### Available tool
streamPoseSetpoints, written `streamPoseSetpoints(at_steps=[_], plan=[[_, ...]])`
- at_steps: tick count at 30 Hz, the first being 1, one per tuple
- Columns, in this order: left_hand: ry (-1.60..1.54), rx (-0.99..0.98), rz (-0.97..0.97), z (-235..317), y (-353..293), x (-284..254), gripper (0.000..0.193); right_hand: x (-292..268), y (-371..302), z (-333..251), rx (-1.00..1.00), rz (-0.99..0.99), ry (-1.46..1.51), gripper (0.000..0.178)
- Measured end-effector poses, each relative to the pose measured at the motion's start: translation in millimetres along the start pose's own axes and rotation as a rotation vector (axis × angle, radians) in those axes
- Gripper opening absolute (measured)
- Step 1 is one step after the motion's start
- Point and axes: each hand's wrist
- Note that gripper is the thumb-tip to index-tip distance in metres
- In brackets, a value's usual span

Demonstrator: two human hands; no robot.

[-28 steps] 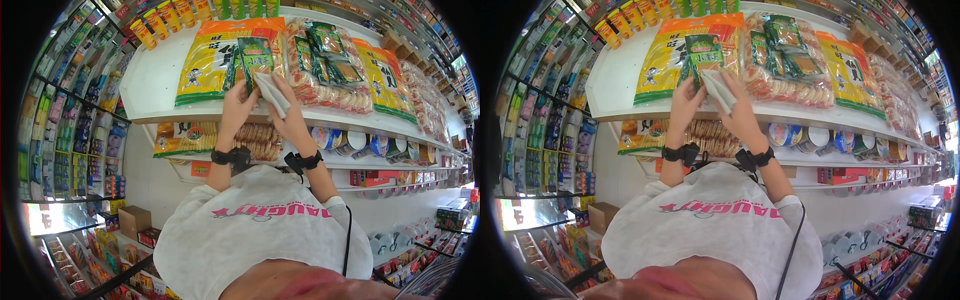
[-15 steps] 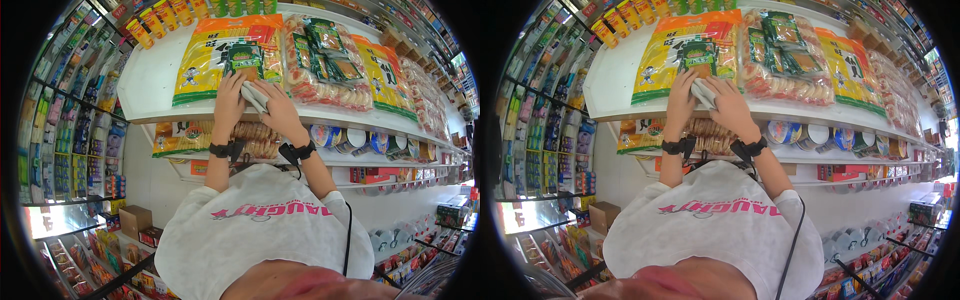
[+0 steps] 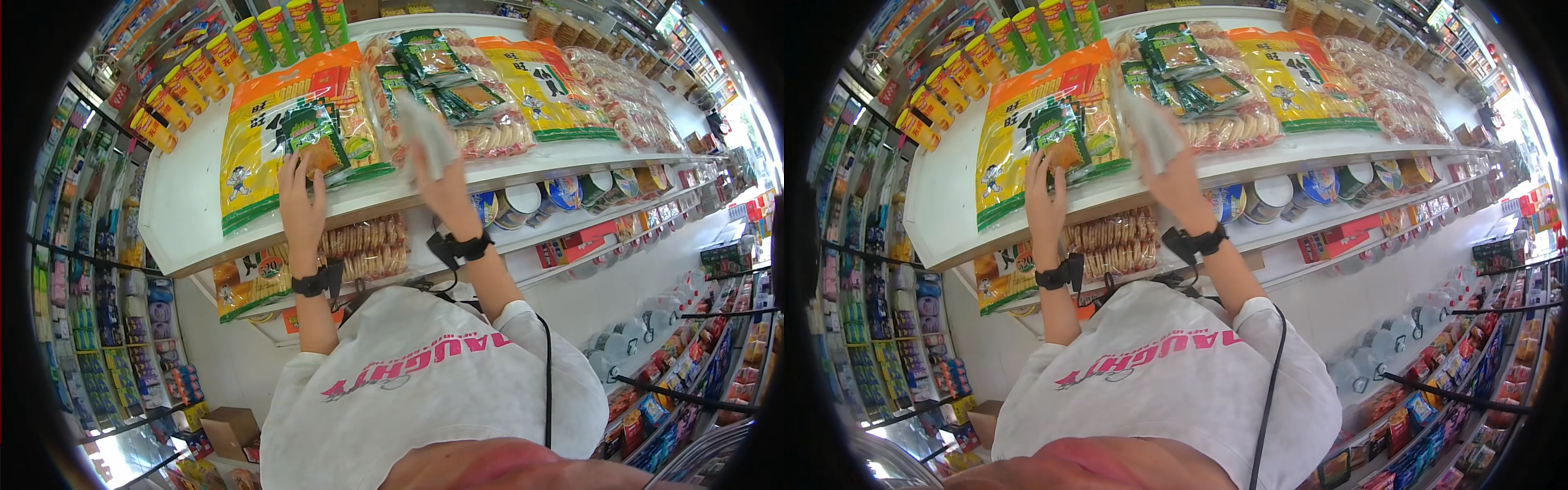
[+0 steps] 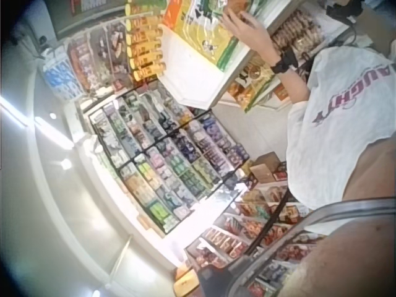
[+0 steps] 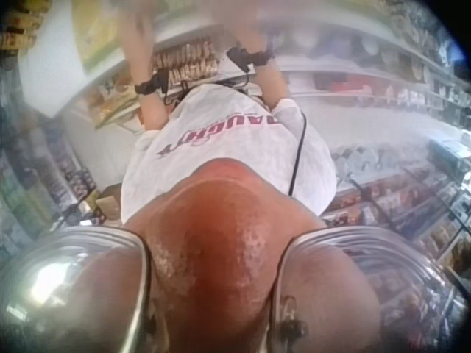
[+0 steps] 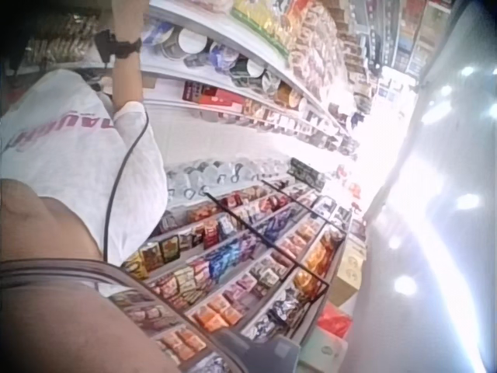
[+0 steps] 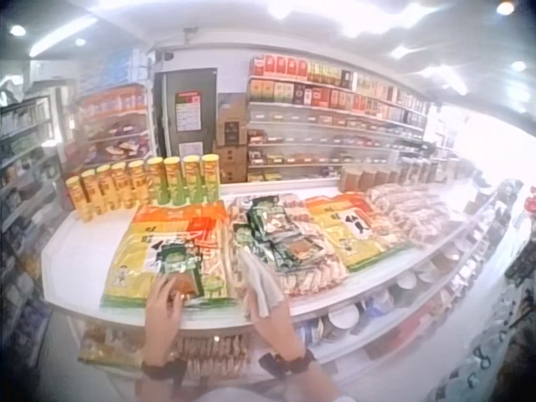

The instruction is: Picking up small green food packages from a shelf and wiping them with a cloth.

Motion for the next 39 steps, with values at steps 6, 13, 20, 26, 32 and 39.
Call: streamPoseSetpoints(at_steps=[6, 13, 20, 26, 32, 39], plan=[[-0.351, 0.028, -0.13, 31, 2, 7, 0.023, -50, 20, 57, -0.024, 0.266, -0.508, 0.05], [-0.458, 0.213, -0.368, 84, 15, 59, 0.031, -48, 3, 62, -0.024, 0.112, -0.674, 0.055], [-0.381, 0.39, -0.372, 92, 32, 101, 0.048, -56, 5, 58, 0.029, 0.228, -0.318, 0.044], [-0.369, 0.424, -0.363, 96, 47, 128, 0.06, -55, 6, 89, -0.073, 0.07, -0.664, 0.061], [-0.207, 0.411, -0.318, 78, 46, 138, 0.044, -56, -4, 52, -0.08, 0.051, -0.568, 0.043], [-0.311, 0.294, -0.218, 86, 51, 116, 0.018, -67, -21, 42, 0.627, 0.613, 0.325, 0.05]])
Point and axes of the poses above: each hand's wrist, its own y-axis towards the middle knuckle, its own x-axis out of the palm, z = x × y, and after that the axes turned 10 degrees about -y, right-handed
